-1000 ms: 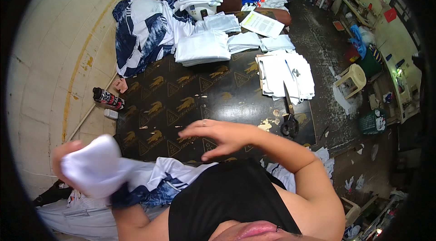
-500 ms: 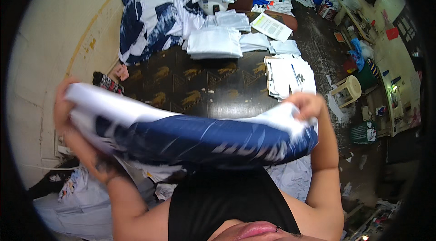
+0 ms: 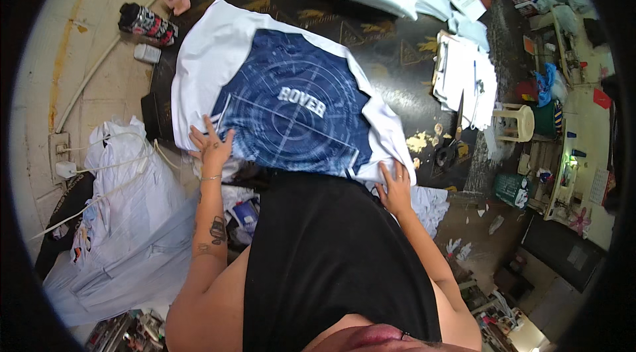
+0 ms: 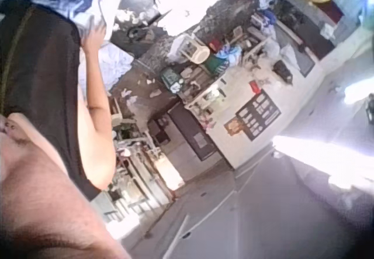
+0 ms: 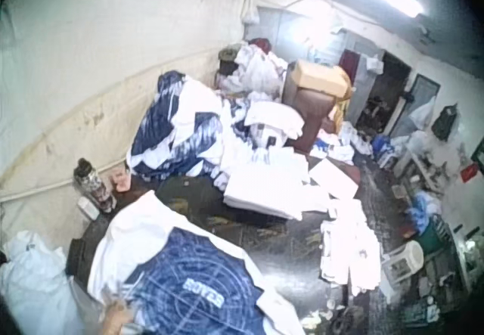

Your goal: The person uses shears to cut a blue and white patterned t-shirt into a rectangular piece of fabric. They then fold the cut fabric and place it on a stack of similar pieces. The person repeats this process with additional t-shirts, cutting and folding each piece before stacking them.

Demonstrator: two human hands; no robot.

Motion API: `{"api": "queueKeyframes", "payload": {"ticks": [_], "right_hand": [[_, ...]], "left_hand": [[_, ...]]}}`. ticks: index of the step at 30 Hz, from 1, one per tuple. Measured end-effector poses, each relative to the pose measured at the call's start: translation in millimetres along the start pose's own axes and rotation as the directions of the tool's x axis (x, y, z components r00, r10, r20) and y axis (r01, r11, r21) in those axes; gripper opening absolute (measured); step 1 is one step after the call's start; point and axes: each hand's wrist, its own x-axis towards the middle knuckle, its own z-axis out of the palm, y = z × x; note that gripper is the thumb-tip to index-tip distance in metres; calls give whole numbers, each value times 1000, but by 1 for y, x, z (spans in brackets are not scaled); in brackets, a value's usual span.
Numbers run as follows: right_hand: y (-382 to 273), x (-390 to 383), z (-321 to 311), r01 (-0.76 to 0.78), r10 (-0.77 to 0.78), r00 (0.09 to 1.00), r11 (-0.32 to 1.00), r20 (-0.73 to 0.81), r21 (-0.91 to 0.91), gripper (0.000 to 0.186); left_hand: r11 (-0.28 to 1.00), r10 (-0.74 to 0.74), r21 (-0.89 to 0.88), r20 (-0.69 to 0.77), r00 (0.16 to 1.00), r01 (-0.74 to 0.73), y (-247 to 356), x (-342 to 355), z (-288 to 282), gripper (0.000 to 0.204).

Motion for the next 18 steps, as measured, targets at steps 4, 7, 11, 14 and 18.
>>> {"api": "queueKeyframes", "payload": {"ticks": [4, 7, 11, 14, 18], "right_hand": [[-5, 33, -3, 146, -128, 976, 984, 174, -98, 82], [40, 156, -65, 170, -77, 821, 979, 566, -113, 90], [140, 294, -160, -89, 97, 995, 846, -12, -526, 53], [130, 286, -110, 197, -199, 938, 980, -285, -36, 58], [38, 138, 4, -71, 53, 992, 985, -119, -160, 80]], "left_hand": [[981, 53, 170, 239, 970, -96, 68, -12, 14, 105], [913, 240, 233, 362, 901, -336, 145, 70, -5, 103], [812, 568, 46, -292, 770, -582, 193, 235, -65, 110], [819, 566, 41, -229, 792, -573, 178, 257, -42, 93], [932, 347, 182, -200, 916, -313, 99, 151, 4, 95]]}}
